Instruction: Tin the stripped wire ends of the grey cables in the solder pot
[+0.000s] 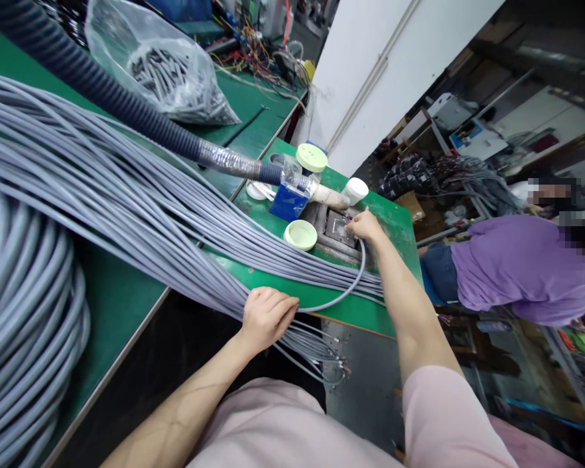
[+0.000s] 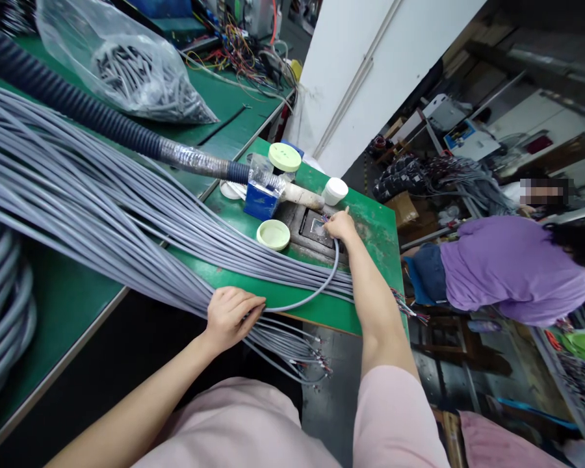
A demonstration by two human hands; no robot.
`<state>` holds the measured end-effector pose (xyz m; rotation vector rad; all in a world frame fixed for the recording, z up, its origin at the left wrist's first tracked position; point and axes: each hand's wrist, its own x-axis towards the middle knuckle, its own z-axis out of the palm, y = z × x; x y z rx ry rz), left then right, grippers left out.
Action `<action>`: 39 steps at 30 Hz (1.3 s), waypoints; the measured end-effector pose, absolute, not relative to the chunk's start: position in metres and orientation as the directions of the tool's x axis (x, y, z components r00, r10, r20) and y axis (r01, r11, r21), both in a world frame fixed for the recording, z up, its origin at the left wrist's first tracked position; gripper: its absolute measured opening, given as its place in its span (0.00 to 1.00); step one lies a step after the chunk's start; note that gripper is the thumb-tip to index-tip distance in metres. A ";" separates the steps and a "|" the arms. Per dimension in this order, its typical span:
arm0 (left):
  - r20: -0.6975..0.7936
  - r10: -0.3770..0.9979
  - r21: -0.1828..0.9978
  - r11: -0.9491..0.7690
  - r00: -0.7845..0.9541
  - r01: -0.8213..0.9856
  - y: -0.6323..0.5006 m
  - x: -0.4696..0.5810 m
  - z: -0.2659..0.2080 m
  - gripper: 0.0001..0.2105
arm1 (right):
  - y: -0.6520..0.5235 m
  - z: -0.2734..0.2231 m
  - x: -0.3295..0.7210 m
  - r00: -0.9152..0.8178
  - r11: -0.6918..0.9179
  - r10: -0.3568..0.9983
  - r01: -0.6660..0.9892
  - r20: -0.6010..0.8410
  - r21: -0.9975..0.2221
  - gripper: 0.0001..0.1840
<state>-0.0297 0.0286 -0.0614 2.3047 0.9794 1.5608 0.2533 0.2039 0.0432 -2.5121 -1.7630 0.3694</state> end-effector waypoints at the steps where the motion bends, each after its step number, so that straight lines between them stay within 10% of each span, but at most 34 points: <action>1: 0.756 0.614 0.494 -0.763 0.228 0.416 0.028 -0.030 -0.061 0.07 | 0.201 0.045 0.254 0.320 -0.347 0.934 0.917 -0.160 -0.195 0.09; 13: 0.750 0.620 0.471 -0.745 0.230 0.473 0.028 -0.030 -0.061 0.05 | 0.086 0.080 0.229 0.146 -0.153 0.985 0.455 -0.095 -0.877 0.22; 39: 0.764 0.608 0.440 -0.737 0.218 0.513 0.025 -0.026 -0.062 0.05 | 0.003 0.059 0.189 0.096 -0.068 0.994 0.217 -0.049 -0.974 0.18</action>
